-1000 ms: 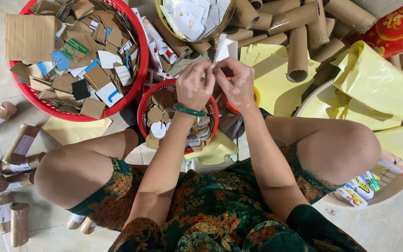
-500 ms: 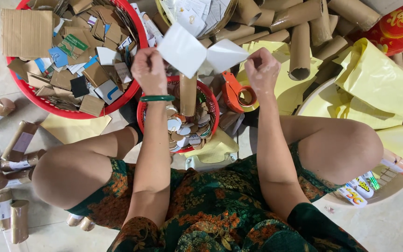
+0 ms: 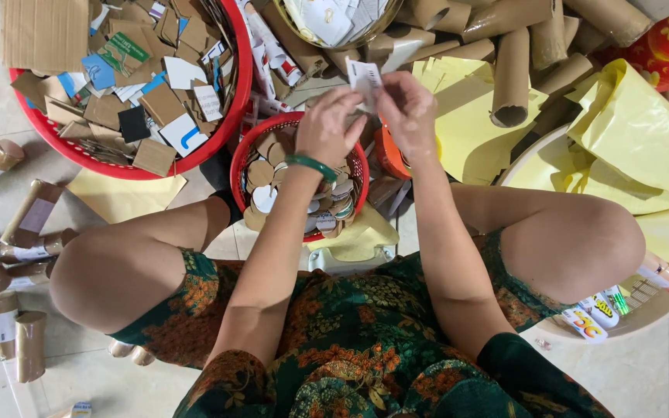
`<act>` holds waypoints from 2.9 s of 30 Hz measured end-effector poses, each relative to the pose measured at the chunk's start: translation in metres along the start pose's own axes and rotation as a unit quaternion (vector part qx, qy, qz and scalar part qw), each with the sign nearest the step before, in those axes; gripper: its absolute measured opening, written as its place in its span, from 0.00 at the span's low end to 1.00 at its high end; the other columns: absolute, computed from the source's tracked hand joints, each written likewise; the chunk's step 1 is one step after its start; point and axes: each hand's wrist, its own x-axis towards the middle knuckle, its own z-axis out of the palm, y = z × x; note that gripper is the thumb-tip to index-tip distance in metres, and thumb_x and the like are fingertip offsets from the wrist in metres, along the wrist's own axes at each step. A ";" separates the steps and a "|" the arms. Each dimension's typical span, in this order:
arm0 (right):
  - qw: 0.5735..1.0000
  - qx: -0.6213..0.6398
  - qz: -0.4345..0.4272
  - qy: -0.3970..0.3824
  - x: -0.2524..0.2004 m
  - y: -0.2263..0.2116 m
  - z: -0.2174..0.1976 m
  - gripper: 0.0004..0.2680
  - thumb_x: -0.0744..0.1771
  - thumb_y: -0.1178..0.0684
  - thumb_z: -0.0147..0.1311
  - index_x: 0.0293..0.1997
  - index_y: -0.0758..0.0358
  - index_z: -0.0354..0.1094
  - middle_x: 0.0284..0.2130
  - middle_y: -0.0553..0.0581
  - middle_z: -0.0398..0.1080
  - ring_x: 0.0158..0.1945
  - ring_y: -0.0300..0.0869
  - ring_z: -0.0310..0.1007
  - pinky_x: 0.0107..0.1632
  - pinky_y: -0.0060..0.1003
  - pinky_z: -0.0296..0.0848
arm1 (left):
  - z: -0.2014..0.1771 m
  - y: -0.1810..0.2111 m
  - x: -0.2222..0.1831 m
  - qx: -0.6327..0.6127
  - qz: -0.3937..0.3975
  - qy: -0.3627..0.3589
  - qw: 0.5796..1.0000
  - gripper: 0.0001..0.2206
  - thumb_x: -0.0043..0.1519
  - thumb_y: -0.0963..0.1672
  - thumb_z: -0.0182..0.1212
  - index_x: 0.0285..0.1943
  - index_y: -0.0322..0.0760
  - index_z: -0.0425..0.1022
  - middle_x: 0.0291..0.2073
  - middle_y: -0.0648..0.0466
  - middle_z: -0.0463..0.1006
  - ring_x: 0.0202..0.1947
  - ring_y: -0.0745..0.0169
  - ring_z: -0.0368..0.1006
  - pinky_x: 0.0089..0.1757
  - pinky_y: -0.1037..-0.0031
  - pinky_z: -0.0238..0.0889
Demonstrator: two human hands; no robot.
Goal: Affixing labels to small cardboard tubes and packing them for shipment.
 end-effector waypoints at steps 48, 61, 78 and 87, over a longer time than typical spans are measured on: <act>0.954 0.272 0.118 -0.048 0.003 0.021 -0.004 0.07 0.66 0.67 0.61 0.45 0.67 0.70 0.37 0.54 0.77 0.39 0.37 0.76 0.46 0.31 0.76 | 0.060 -0.076 -0.035 -0.649 -0.322 0.063 0.686 0.23 0.69 0.45 0.62 0.71 0.30 0.65 0.60 0.48 0.75 0.60 0.61 0.71 0.58 0.70 0.65; 0.969 0.182 0.103 -0.129 -0.004 -0.002 -0.002 0.23 0.61 0.57 0.69 0.61 0.63 0.66 0.50 0.53 0.74 0.54 0.39 0.74 0.62 0.35 0.71 | 0.058 -0.062 -0.030 -0.721 -0.299 -0.101 0.617 0.26 0.72 0.54 0.43 0.66 0.29 0.70 0.58 0.48 0.79 0.57 0.61 0.76 0.58 0.71 0.67; 0.986 -0.113 -0.048 -0.113 -0.009 -0.004 0.021 0.23 0.69 0.49 0.61 0.71 0.64 0.59 0.58 0.64 0.72 0.59 0.48 0.72 0.61 0.40 0.70 | 0.097 -0.065 -0.033 -0.615 -0.386 0.144 0.672 0.19 0.69 0.47 0.58 0.64 0.28 0.71 0.49 0.51 0.79 0.48 0.65 0.75 0.49 0.74 0.70; 0.922 -0.324 -0.128 -0.170 -0.010 -0.025 0.031 0.28 0.60 0.48 0.71 0.66 0.60 0.64 0.50 0.66 0.73 0.54 0.59 0.73 0.58 0.48 0.71 | 0.104 -0.088 -0.037 -0.597 -0.452 0.287 0.597 0.26 0.58 0.55 0.65 0.59 0.36 0.72 0.45 0.51 0.79 0.43 0.58 0.78 0.42 0.66 0.74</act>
